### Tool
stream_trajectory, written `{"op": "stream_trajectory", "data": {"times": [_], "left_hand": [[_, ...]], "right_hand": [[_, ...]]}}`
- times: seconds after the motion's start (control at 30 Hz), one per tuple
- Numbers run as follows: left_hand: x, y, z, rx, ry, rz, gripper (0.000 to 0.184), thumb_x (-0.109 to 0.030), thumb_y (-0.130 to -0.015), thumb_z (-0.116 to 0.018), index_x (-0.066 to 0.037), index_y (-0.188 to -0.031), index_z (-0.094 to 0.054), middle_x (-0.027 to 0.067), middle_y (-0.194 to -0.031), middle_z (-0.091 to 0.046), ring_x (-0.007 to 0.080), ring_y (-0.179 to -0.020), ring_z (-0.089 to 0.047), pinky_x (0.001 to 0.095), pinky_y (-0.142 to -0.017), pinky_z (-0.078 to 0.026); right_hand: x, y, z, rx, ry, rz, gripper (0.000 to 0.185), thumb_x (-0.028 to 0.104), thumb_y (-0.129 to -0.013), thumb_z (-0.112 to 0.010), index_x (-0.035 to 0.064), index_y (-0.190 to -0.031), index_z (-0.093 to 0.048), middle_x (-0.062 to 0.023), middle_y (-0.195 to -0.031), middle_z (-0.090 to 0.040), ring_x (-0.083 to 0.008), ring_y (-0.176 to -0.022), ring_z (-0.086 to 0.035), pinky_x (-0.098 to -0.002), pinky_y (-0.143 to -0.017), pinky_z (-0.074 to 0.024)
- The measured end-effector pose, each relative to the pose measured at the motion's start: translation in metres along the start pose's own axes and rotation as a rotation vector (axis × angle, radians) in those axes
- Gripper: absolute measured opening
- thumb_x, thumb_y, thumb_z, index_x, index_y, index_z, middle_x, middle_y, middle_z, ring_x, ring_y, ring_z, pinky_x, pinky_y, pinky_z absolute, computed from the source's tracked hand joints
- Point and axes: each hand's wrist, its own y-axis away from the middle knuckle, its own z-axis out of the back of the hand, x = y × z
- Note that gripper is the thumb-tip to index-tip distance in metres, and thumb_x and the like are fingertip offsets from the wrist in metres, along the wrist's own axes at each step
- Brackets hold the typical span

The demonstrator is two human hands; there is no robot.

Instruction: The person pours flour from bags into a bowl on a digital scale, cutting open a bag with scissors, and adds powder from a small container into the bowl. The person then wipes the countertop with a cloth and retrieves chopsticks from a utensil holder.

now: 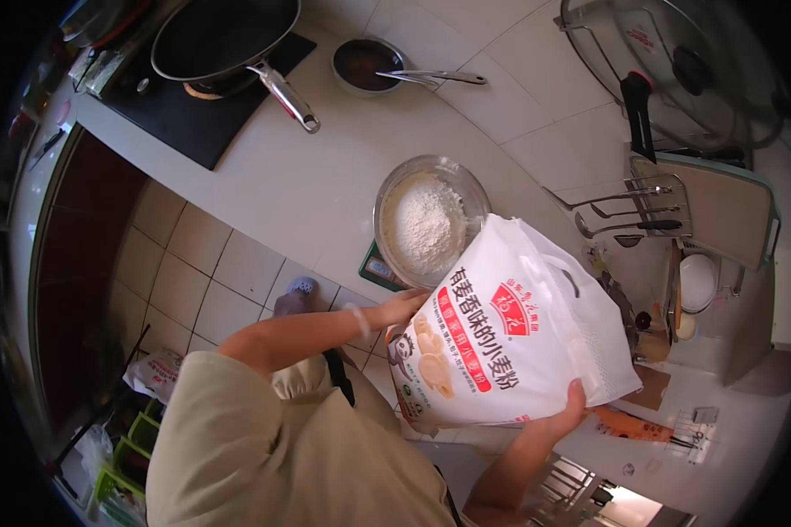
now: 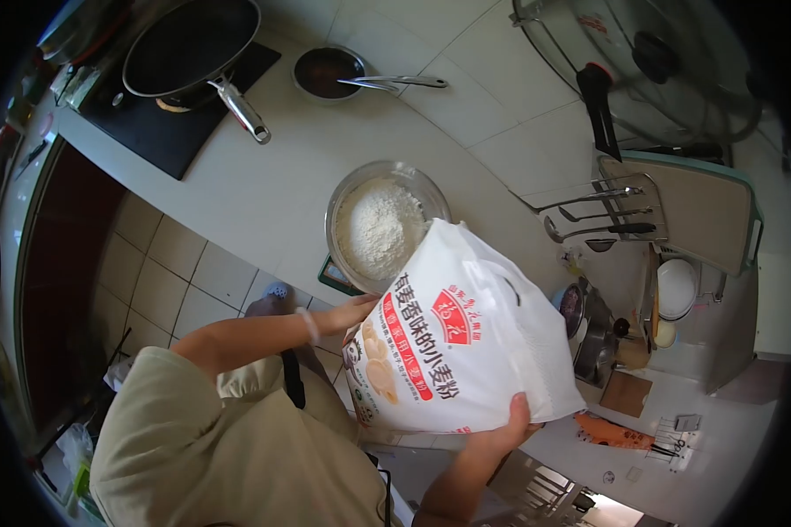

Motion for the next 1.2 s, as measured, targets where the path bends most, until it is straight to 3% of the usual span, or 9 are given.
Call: {"op": "stream_trajectory", "data": {"times": [0.07, 0.13, 0.27, 0.33, 0.37, 0.43, 0.63, 1.0, 1.2], "left_hand": [[-0.002, 0.009, 0.036, 0.027, -0.330, 0.081, 0.038, -0.030, -0.085, -0.056, 0.001, -0.107, -0.056, 0.0127, -0.100, -0.062, 0.0161, -0.089, -0.058, 0.0283, -0.072, -0.048], [-0.085, 0.038, 0.031, -0.024, -0.605, -0.083, 0.033, -0.025, -0.083, -0.062, -0.002, -0.104, -0.053, 0.0057, -0.099, -0.056, 0.0144, -0.089, -0.055, 0.0289, -0.077, -0.046], [-0.230, 0.016, -0.018, -0.152, -0.871, -1.207, 0.043, -0.028, -0.069, -0.075, -0.005, -0.100, -0.058, 0.0118, -0.100, -0.056, 0.0223, -0.087, -0.057, 0.0367, -0.077, -0.043], [-0.247, -0.019, -0.032, 0.104, -0.927, -1.318, 0.036, -0.027, -0.069, -0.074, -0.006, -0.097, -0.062, 0.0116, -0.094, -0.059, 0.0260, -0.086, -0.057, 0.0401, -0.080, -0.041], [-0.254, -0.029, -0.035, 0.103, -0.926, -1.330, 0.036, -0.027, -0.069, -0.074, -0.006, -0.097, -0.062, 0.0116, -0.094, -0.059, 0.0260, -0.086, -0.057, 0.0401, -0.080, -0.041], [-0.264, -0.043, -0.040, 0.469, -0.932, -1.084, 0.028, -0.025, -0.073, -0.071, -0.003, -0.089, -0.065, 0.0113, -0.082, -0.062, 0.0254, -0.081, -0.058, 0.0373, -0.075, -0.043], [-0.279, -0.050, -0.064, 0.640, -0.888, -0.737, 0.025, -0.022, -0.077, -0.067, 0.002, -0.082, -0.064, 0.0119, -0.073, -0.062, 0.0216, -0.066, -0.059, 0.0312, -0.059, -0.045], [-0.277, -0.031, -0.107, 0.712, -0.989, -0.577, 0.023, -0.020, -0.075, -0.068, 0.002, -0.081, -0.065, 0.0090, -0.067, -0.061, 0.0176, -0.060, -0.059, 0.0293, -0.055, -0.045], [-0.251, -0.034, -0.126, 0.785, -0.918, -0.582, 0.023, -0.020, -0.075, -0.068, 0.001, -0.085, -0.066, 0.0107, -0.070, -0.063, 0.0183, -0.061, -0.060, 0.0297, -0.056, -0.046]], "right_hand": [[0.005, -0.001, -0.005, 0.080, 0.051, 0.071, 0.053, 0.011, -0.071, -0.050, -0.0078, -0.120, -0.040, -0.0242, -0.114, -0.049, -0.0323, -0.102, -0.054, -0.0419, -0.088, -0.0454], [0.005, -0.007, -0.004, 0.145, 0.076, 0.083, 0.053, 0.012, -0.073, -0.049, -0.0089, -0.121, -0.040, -0.0237, -0.116, -0.049, -0.0320, -0.104, -0.053, -0.0413, -0.089, -0.0443], [0.006, -0.014, -0.002, 0.213, 0.117, 0.088, 0.053, 0.011, -0.073, -0.048, -0.0101, -0.121, -0.040, -0.0235, -0.115, -0.050, -0.0314, -0.104, -0.054, -0.0401, -0.090, -0.0435], [0.004, -0.020, 0.003, 0.240, 0.109, 0.093, 0.052, 0.010, -0.072, -0.048, -0.0101, -0.120, -0.041, -0.0233, -0.115, -0.050, -0.0314, -0.103, -0.054, -0.0402, -0.090, -0.0434], [0.003, -0.024, 0.004, 0.265, 0.096, 0.088, 0.052, 0.010, -0.072, -0.048, -0.0101, -0.120, -0.041, -0.0232, -0.114, -0.051, -0.0315, -0.103, -0.054, -0.0403, -0.091, -0.0433], [0.000, -0.027, 0.004, 0.252, 0.065, 0.105, 0.052, 0.009, -0.072, -0.049, -0.0101, -0.120, -0.041, -0.0232, -0.115, -0.050, -0.0319, -0.104, -0.054, -0.0408, -0.091, -0.0433], [-0.018, -0.027, 0.031, 0.225, 0.019, 0.126, 0.052, 0.004, -0.073, -0.051, -0.0083, -0.123, -0.038, -0.0227, -0.118, -0.049, -0.0313, -0.107, -0.052, -0.0419, -0.092, -0.0431], [-0.064, -0.011, 0.097, 0.105, 0.113, 0.216, 0.053, -0.002, -0.078, -0.051, -0.0041, -0.128, -0.033, -0.0193, -0.121, -0.047, -0.0267, -0.108, -0.051, -0.0402, -0.091, -0.0420], [-0.048, -0.001, 0.135, 0.128, 0.502, 0.197, 0.034, 0.001, -0.077, -0.058, -0.0044, -0.110, -0.053, -0.0125, -0.109, -0.057, -0.0200, -0.099, -0.054, -0.0329, -0.087, -0.0420]]}}
